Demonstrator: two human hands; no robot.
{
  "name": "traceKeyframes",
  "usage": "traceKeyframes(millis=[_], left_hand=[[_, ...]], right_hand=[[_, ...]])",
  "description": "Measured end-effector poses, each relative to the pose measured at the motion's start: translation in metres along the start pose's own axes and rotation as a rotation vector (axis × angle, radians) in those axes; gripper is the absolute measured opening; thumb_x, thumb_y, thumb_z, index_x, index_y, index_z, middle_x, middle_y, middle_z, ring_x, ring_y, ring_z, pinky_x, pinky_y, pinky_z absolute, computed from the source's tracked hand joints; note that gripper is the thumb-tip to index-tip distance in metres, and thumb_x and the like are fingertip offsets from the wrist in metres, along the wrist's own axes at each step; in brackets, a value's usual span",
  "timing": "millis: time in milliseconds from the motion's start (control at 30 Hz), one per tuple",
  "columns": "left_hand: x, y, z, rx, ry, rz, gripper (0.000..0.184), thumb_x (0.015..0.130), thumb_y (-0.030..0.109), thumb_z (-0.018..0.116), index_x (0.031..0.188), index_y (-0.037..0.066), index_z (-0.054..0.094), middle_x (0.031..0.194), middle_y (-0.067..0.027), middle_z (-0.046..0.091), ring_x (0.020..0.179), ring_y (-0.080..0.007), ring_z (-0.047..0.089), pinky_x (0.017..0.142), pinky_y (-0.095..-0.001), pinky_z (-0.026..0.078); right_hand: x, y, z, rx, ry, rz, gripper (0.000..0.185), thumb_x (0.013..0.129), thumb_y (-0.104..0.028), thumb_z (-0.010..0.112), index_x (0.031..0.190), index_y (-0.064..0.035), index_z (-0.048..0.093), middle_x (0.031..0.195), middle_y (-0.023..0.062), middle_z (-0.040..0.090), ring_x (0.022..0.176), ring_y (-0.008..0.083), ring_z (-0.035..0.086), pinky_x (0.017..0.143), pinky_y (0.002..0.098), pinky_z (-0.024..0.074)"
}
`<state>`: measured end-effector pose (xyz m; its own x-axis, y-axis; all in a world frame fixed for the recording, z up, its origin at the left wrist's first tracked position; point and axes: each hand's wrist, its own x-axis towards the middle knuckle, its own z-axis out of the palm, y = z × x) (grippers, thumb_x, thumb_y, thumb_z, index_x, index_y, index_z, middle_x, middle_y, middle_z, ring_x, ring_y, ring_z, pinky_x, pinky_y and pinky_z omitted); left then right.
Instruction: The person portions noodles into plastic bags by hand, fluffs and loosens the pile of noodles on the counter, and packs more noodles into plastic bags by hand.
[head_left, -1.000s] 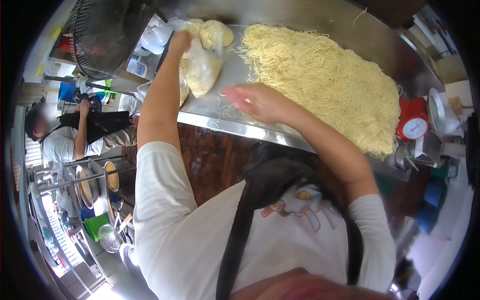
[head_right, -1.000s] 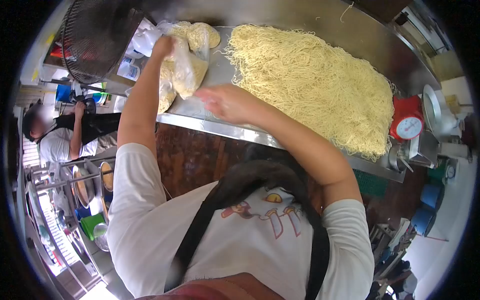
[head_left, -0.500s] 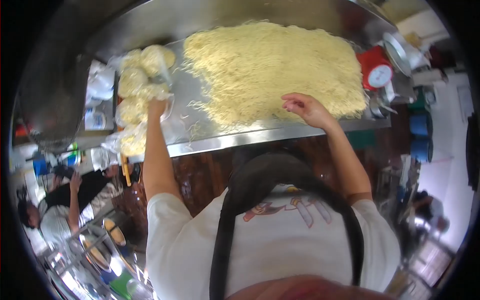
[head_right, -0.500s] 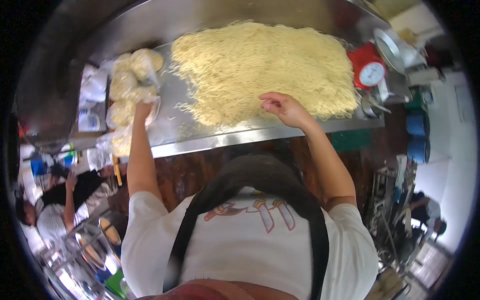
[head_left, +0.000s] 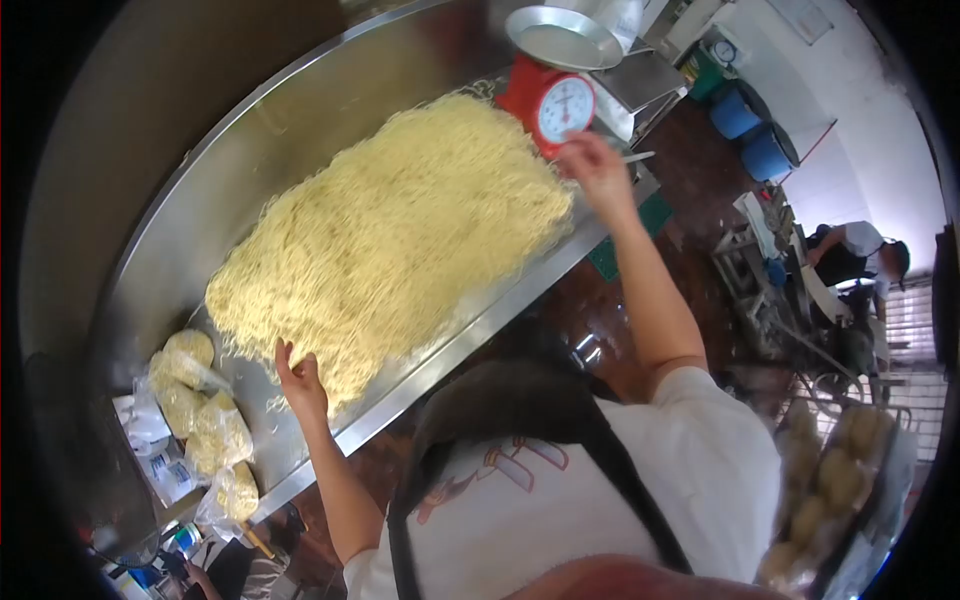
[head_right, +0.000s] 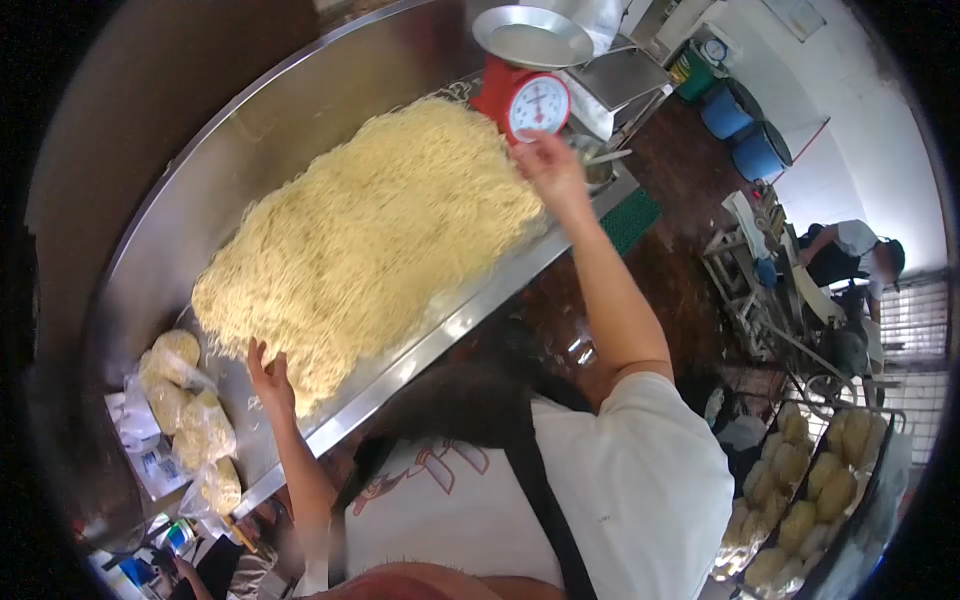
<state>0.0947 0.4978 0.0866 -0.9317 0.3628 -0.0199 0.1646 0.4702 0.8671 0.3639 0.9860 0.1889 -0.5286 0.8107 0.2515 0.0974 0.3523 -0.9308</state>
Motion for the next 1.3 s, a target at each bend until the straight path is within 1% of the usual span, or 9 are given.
traceKeyframes(millis=[100, 267, 467, 633, 767, 867, 967, 1233, 1300], left_hand=[[-0.014, 0.051, 0.087, -0.05, -0.063, -0.049, 0.064, 0.091, 0.007, 0.062, 0.149, 0.005, 0.036, 0.134, -0.0122, 0.054, 0.084, -0.0139, 0.055, 0.075, -0.0274, 0.048], [-0.018, 0.12, 0.217, -0.028, -0.184, -0.194, 0.064, 0.092, 0.006, 0.06, 0.15, 0.006, 0.032, 0.132, -0.0151, 0.054, 0.08, -0.0137, 0.061, 0.071, -0.0267, 0.049], [-0.025, 0.196, 0.296, 0.068, -0.245, -0.305, 0.066, 0.091, 0.006, 0.062, 0.15, 0.005, 0.032, 0.127, -0.015, 0.058, 0.08, -0.0137, 0.061, 0.073, -0.0277, 0.05], [-0.021, 0.22, 0.323, 0.141, -0.199, -0.345, 0.066, 0.09, 0.005, 0.061, 0.149, 0.004, 0.031, 0.124, -0.016, 0.058, 0.083, -0.0148, 0.062, 0.074, -0.0279, 0.051], [-0.033, 0.214, 0.334, 0.085, -0.136, -0.38, 0.067, 0.089, 0.006, 0.064, 0.149, 0.007, 0.034, 0.118, -0.0125, 0.062, 0.079, -0.0131, 0.058, 0.072, -0.0279, 0.05], [-0.041, 0.198, 0.346, 0.018, -0.142, -0.405, 0.065, 0.09, 0.005, 0.064, 0.148, 0.007, 0.035, 0.116, -0.0115, 0.063, 0.078, -0.0127, 0.057, 0.072, -0.0271, 0.05], [-0.042, 0.209, 0.353, 0.073, -0.159, -0.426, 0.065, 0.09, 0.004, 0.064, 0.148, 0.008, 0.036, 0.114, -0.0114, 0.063, 0.079, -0.0122, 0.057, 0.072, -0.0268, 0.05], [-0.054, 0.211, 0.345, 0.102, -0.142, -0.418, 0.064, 0.09, 0.003, 0.063, 0.148, 0.007, 0.036, 0.113, -0.0117, 0.064, 0.078, -0.0127, 0.058, 0.072, -0.0276, 0.051], [-0.062, 0.205, 0.337, 0.099, -0.145, -0.427, 0.064, 0.09, 0.004, 0.063, 0.148, 0.007, 0.037, 0.113, -0.0118, 0.064, 0.078, -0.0125, 0.058, 0.072, -0.0275, 0.051]], right_hand=[[0.111, 0.04, -0.107, 0.065, 0.336, -0.095, 0.024, 0.094, -0.013, 0.062, 0.114, -0.0003, 0.062, 0.079, 0.0048, 0.065, 0.064, 0.0111, 0.061, 0.062, 0.0266, 0.0531], [0.347, 0.179, -0.246, -0.295, 0.532, -0.297, 0.031, 0.089, -0.019, 0.068, 0.111, 0.0023, 0.062, 0.086, 0.011, 0.066, 0.079, 0.0182, 0.065, 0.071, 0.031, 0.0532], [0.566, 0.26, -0.32, -0.736, 0.557, -0.34, 0.056, 0.082, -0.034, 0.068, 0.12, 0.0057, 0.058, 0.107, 0.0205, 0.068, 0.1, 0.0355, 0.064, 0.09, 0.0432, 0.0501], [0.692, 0.289, -0.353, -0.856, 0.466, -0.185, 0.069, 0.083, -0.042, 0.063, 0.133, 0.0028, 0.05, 0.118, 0.0186, 0.066, 0.114, 0.0361, 0.06, 0.097, 0.0429, 0.0476], [0.755, 0.329, -0.369, -0.935, 0.397, -0.222, 0.059, 0.088, -0.045, 0.058, 0.134, -0.0084, 0.055, 0.122, 0.0154, 0.066, 0.118, 0.0344, 0.059, 0.098, 0.0416, 0.0478], [0.731, 0.282, -0.364, -1.02, 0.301, 0.027, 0.044, 0.091, -0.045, 0.055, 0.123, -0.0172, 0.066, 0.119, 0.0134, 0.068, 0.112, 0.0345, 0.062, 0.096, 0.0415, 0.0493], [0.727, 0.275, -0.366, -1.066, 0.345, -0.005, 0.034, 0.092, -0.044, 0.054, 0.109, -0.0204, 0.072, 0.115, 0.0114, 0.069, 0.106, 0.0332, 0.065, 0.093, 0.0418, 0.0503], [0.753, 0.24, -0.379, -1.576, 0.445, -0.265, 0.034, 0.093, -0.038, 0.051, 0.103, -0.0112, 0.071, 0.112, 0.0095, 0.069, 0.105, 0.0264, 0.065, 0.089, 0.0411, 0.0504], [0.754, 0.211, -0.384, -1.339, 0.58, -0.318, 0.033, 0.092, -0.035, 0.052, 0.102, -0.0092, 0.07, 0.108, 0.0102, 0.07, 0.102, 0.0274, 0.065, 0.086, 0.042, 0.0505]])
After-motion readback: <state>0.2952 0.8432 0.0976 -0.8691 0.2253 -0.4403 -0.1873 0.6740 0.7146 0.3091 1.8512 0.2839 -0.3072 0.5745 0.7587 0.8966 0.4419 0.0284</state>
